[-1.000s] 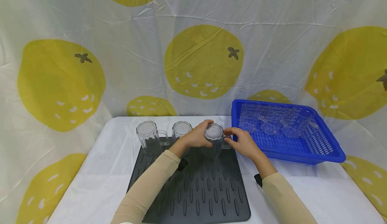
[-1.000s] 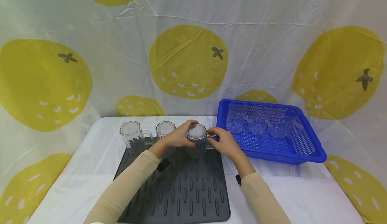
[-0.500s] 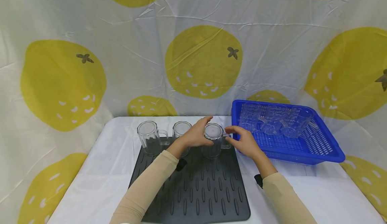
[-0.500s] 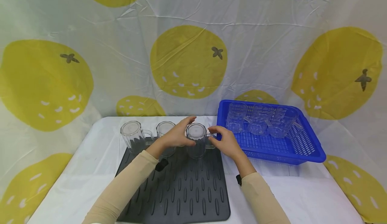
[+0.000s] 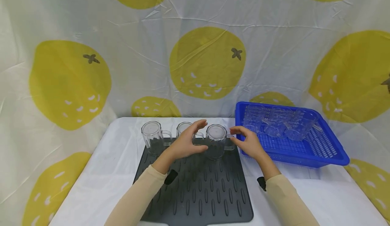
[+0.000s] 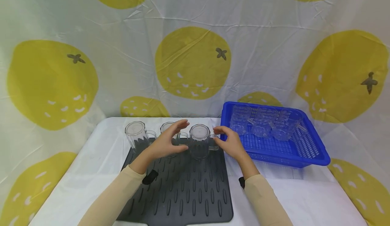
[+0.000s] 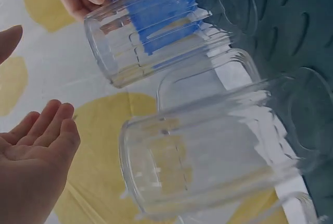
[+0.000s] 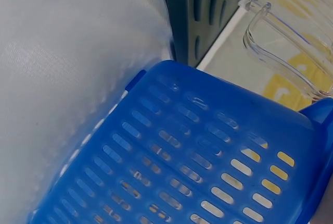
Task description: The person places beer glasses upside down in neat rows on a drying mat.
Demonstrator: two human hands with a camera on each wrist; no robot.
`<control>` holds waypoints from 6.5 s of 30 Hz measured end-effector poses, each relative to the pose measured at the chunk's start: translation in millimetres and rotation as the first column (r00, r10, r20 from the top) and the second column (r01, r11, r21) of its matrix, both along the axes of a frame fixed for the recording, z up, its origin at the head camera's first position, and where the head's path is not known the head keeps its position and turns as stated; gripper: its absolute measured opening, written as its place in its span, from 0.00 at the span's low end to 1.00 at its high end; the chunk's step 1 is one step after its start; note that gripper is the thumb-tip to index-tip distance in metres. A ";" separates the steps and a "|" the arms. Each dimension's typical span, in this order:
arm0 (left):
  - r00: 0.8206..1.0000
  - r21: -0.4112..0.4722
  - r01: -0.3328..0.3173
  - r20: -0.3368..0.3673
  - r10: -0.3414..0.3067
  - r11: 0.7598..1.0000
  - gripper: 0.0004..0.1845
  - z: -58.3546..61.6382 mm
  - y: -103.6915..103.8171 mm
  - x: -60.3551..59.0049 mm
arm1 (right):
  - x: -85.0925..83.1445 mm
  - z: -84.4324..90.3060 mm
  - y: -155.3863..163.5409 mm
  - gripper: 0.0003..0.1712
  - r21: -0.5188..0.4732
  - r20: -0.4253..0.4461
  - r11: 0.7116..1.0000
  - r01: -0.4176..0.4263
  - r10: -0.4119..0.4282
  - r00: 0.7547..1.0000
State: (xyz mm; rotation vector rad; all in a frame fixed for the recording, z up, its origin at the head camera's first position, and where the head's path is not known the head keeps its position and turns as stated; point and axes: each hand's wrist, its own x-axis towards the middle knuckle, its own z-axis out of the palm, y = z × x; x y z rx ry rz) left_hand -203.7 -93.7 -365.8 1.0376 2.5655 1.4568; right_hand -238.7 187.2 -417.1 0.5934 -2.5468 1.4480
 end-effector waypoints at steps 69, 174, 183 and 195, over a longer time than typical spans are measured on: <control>0.942 -0.438 -0.199 0.160 0.294 0.876 0.57 -110.4 -131.1 138.4 | -6.5 69.3 90.3 0.20 -0.097 0.033 0.968 0.232 -0.230 0.973; 0.941 -0.427 -0.188 0.180 0.287 0.884 0.57 -110.5 -129.3 138.3 | -33.3 29.7 96.8 0.09 -0.623 0.298 0.726 0.293 -0.125 0.946; 0.940 -0.445 -0.192 0.172 0.294 0.875 0.58 -111.6 -129.3 138.8 | -24.9 40.5 83.7 0.10 -0.674 0.235 0.697 0.244 -0.110 0.966; 0.940 -0.444 -0.188 0.177 0.292 0.876 0.59 -111.3 -127.8 138.7 | -8.8 57.0 74.2 0.08 -0.708 0.133 0.690 0.150 -0.079 0.988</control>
